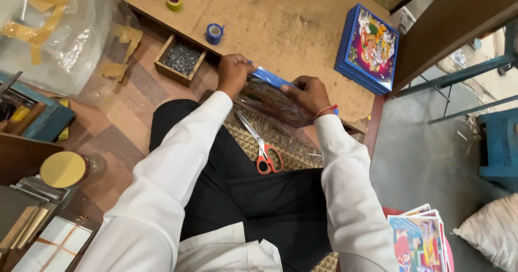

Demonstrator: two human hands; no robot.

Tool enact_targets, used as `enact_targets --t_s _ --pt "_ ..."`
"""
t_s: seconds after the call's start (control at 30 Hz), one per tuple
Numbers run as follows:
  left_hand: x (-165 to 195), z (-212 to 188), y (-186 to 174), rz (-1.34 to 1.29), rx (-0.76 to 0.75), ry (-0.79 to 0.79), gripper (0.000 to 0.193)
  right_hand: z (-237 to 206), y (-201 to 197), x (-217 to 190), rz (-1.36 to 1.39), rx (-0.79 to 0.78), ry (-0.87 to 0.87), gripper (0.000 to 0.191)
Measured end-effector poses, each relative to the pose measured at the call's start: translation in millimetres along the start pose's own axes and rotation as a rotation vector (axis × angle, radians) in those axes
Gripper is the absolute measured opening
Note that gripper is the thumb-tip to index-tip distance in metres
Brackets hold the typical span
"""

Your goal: The person assembles religious pictures by cutting printed images and plastic sheets, then attaching them to cardboard with blue decorative tape. They use scissors to trim the materials and stack the finished items on a wooden table.

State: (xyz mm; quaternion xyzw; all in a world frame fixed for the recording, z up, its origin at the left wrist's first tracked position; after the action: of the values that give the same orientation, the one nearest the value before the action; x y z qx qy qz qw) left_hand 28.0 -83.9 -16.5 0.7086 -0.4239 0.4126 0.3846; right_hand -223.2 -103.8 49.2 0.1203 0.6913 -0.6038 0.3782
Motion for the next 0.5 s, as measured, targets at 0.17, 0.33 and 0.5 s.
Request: enact_targets --t_s 0.17,0.33,0.5 --pt "4 10 -6 0.042 -0.024 0.073 0.034 14 12 18 0.238 -0.015 0.111 0.027" --pt "0 15 -10 0.01 0.043 0.04 0.02 19 16 27 0.223 0.099 0.024 0.033" --pt "12 10 -10 0.034 0.04 -0.046 0.019 16 14 17 0.11 0.13 0.081 0.031"
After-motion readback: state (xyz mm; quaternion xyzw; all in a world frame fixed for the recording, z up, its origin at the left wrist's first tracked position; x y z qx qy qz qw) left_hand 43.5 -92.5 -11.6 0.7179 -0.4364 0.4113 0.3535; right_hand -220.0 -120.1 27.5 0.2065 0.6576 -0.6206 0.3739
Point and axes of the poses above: each hand's wrist, its own z-axis towards the middle knuckle, its own y-axis out of the palm, x = y × z, the point moved 9 cm from there along z, towards the middle knuckle, and after that the axes turned 11 degrees about -y, right-handed, at the moved point
